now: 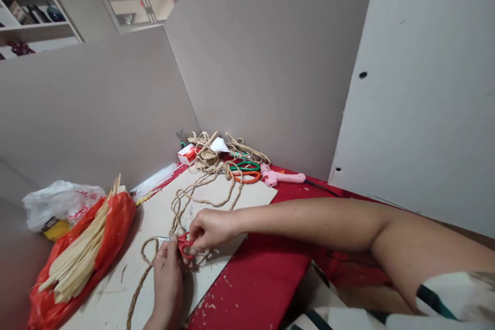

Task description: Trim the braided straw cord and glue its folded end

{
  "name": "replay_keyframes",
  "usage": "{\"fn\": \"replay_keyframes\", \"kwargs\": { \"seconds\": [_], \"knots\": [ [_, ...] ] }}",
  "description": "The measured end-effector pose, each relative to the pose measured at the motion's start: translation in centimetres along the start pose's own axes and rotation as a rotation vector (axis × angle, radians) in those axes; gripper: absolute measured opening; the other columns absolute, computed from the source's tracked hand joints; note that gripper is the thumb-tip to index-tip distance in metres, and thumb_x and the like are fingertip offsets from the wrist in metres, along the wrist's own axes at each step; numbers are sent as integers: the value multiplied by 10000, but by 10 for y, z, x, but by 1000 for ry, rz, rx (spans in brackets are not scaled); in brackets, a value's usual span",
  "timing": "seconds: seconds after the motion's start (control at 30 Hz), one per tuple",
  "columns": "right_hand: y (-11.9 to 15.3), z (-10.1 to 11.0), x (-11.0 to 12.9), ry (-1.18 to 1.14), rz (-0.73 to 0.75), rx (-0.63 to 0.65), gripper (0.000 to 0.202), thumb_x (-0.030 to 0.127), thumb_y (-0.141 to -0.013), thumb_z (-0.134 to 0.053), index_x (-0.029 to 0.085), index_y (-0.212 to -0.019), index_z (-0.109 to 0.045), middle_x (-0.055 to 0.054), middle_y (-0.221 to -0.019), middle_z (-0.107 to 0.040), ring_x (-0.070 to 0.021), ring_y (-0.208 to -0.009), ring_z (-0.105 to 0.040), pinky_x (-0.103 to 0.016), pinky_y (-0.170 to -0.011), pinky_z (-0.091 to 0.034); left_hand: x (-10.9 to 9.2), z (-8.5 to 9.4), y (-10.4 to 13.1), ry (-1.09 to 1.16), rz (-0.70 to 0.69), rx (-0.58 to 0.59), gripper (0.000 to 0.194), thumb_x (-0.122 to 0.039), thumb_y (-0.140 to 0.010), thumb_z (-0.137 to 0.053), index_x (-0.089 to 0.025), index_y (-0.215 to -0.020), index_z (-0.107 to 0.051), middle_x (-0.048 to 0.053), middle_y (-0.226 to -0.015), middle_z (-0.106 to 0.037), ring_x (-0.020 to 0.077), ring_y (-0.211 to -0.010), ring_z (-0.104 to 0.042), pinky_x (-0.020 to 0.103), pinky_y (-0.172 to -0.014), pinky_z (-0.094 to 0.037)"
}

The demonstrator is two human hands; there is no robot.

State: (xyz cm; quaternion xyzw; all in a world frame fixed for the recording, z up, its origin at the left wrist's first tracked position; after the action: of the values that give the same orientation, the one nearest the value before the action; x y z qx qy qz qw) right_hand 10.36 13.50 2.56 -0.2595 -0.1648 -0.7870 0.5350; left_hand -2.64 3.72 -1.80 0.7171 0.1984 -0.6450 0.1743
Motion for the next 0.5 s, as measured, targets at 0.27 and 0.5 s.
{"fn": "replay_keyframes", "kwargs": {
  "seconds": [0.27, 0.5],
  "knots": [
    [-12, 17, -19, 188, -61, -209, 265, 408, -845, -601, 174, -849, -726, -2, -735, -686, -85, -649, -566, -196, -579, -375, 3, -1, -1, -61, -40, 91, 335, -493, -797, -649, -161, -838, -658, -7, -598, -594, 113, -498, -503, 236, -508, -435],
    [-85, 96, -79, 483, -268, -267, 360, 355, -915, -567, 131, -1197, -565, -105, -1182, -594, -201, -1012, -608, -404, -857, -528, 17, 2, 4, -429, -315, 72, 317, -431, -802, -666, -198, -1002, -744, 55, -720, -718, 203, -689, -665, 316, -705, -530]
  ]
}}
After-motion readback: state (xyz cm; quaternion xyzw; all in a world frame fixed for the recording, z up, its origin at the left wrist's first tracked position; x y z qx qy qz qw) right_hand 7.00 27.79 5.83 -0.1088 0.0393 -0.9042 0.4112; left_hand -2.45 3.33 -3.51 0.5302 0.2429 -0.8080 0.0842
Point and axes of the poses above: each hand's wrist, its own y-axis away from the middle knuckle, its own z-axis out of the back of the hand, x = y × z, the point moved 2 cm from there along -y, towards the middle knuckle
